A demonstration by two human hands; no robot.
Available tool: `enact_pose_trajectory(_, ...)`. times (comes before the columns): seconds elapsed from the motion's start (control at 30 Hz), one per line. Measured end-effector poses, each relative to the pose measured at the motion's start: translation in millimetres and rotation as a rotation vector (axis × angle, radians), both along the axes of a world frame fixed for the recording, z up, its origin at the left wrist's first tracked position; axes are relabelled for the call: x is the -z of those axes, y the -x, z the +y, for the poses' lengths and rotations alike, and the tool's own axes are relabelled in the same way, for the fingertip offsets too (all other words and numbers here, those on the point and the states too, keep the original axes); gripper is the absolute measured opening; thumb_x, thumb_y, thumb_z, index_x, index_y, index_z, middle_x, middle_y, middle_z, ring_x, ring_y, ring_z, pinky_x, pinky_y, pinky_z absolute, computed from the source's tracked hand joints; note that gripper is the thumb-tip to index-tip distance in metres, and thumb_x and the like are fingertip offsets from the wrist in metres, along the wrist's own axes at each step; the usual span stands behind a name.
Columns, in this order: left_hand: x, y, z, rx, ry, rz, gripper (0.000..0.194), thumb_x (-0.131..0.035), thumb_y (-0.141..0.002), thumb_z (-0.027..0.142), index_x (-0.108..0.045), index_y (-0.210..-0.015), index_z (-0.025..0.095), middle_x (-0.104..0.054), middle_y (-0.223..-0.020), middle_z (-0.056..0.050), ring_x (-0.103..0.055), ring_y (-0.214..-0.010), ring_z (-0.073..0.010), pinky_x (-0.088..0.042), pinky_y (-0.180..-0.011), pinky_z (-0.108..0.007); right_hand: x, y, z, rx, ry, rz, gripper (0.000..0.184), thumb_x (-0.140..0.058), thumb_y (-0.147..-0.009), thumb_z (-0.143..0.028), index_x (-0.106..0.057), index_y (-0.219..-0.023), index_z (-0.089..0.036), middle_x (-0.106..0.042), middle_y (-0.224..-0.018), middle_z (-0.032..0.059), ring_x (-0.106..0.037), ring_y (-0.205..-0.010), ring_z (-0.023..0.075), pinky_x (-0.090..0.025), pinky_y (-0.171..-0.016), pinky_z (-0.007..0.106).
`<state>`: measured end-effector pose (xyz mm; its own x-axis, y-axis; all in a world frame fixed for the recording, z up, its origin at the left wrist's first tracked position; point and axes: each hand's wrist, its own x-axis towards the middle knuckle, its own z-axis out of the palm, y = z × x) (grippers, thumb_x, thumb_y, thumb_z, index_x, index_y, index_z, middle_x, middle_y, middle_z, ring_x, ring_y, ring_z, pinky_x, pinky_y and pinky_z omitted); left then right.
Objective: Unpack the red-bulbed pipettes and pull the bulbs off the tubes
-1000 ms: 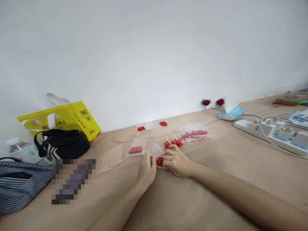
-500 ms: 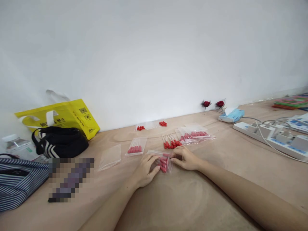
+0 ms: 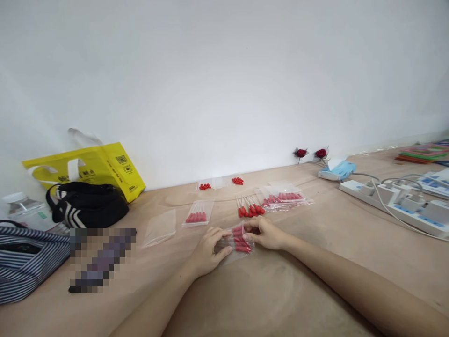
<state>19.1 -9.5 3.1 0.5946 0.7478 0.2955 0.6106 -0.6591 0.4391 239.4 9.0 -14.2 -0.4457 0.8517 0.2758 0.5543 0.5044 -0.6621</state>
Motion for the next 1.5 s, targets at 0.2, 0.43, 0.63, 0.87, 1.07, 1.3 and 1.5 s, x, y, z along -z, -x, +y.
enact_pose_trajectory(0.2,1.8,1,2,-0.002,0.000,0.002,0.031,-0.053,-0.077,0.028,-0.053,-0.107,0.021,-0.052,-0.105,-0.006,-0.048,-0.100,-0.0194,-0.039,-0.087,-0.034,6.6,1,3,-0.025,0.179,0.170,0.026,-0.068,-0.062,-0.027,-0.057,-0.083,-0.016,-0.056,-0.072,-0.0011,-0.047,-0.064,0.0102,-0.037,-0.060,0.022)
enact_pose_trajectory(0.43,4.0,3,1,0.016,0.028,-0.030,0.032,-0.052,-0.079,0.029,-0.049,-0.110,0.021,-0.053,-0.105,-0.006,-0.049,-0.099,-0.0185,-0.040,-0.086,-0.032,6.0,4,5,-0.132,0.462,0.449,0.030,-0.061,-0.054,-0.006,-0.055,-0.082,-0.014,-0.054,-0.069,-0.0032,-0.048,-0.061,0.0075,-0.038,-0.057,0.019)
enact_pose_trajectory(0.63,3.0,3,1,0.019,0.027,-0.044,0.032,-0.053,-0.078,0.029,-0.049,-0.109,0.021,-0.054,-0.106,-0.006,-0.050,-0.099,-0.0182,-0.040,-0.086,-0.032,8.2,7,6,-0.174,0.552,0.538,0.030,-0.071,-0.053,-0.023,-0.055,-0.076,-0.013,-0.053,-0.064,-0.0036,-0.047,-0.057,0.0071,-0.038,-0.056,0.021)
enact_pose_trajectory(0.87,1.6,1,1,0.012,0.032,-0.062,0.032,-0.054,-0.077,0.031,-0.050,-0.107,0.021,-0.055,-0.106,-0.006,-0.050,-0.099,-0.0191,-0.041,-0.086,-0.033,13.6,13,6,-0.088,0.389,0.416,0.017,-0.064,-0.060,-0.019,-0.050,-0.069,-0.015,-0.047,-0.059,-0.0055,-0.042,-0.053,0.0062,-0.033,-0.050,0.018)
enact_pose_trajectory(1.07,1.7,1,0,-0.006,0.043,-0.063,0.032,-0.054,-0.077,0.031,-0.049,-0.106,0.020,-0.056,-0.105,-0.006,-0.051,-0.098,-0.0197,-0.041,-0.086,-0.035,1.3,13,-4,-0.021,0.073,0.132,0.008,-0.056,-0.066,-0.015,-0.050,-0.070,-0.017,-0.050,-0.060,-0.0049,-0.042,-0.055,0.0072,-0.031,-0.051,0.018)
enact_pose_trajectory(1.3,2.1,1,1,-0.005,0.054,-0.043,0.033,-0.053,-0.077,0.032,-0.049,-0.108,0.020,-0.056,-0.108,-0.007,-0.051,-0.100,-0.0200,-0.041,-0.087,-0.035,0.9,13,-1,-0.013,0.110,0.065,0.009,-0.056,-0.066,-0.015,-0.047,-0.068,-0.017,-0.048,-0.061,-0.0045,-0.041,-0.055,0.0074,-0.031,-0.051,0.018)
enact_pose_trajectory(1.5,0.3,4,2,-0.008,0.058,-0.023,0.035,-0.053,-0.077,0.030,-0.049,-0.110,0.020,-0.056,-0.110,-0.007,-0.051,-0.101,-0.0199,-0.041,-0.088,-0.034,4.2,2,5,-0.073,0.294,0.303,0.012,-0.058,-0.069,-0.022,-0.047,-0.068,-0.016,-0.044,-0.058,-0.0056,-0.042,-0.053,0.0066,-0.035,-0.051,0.019)
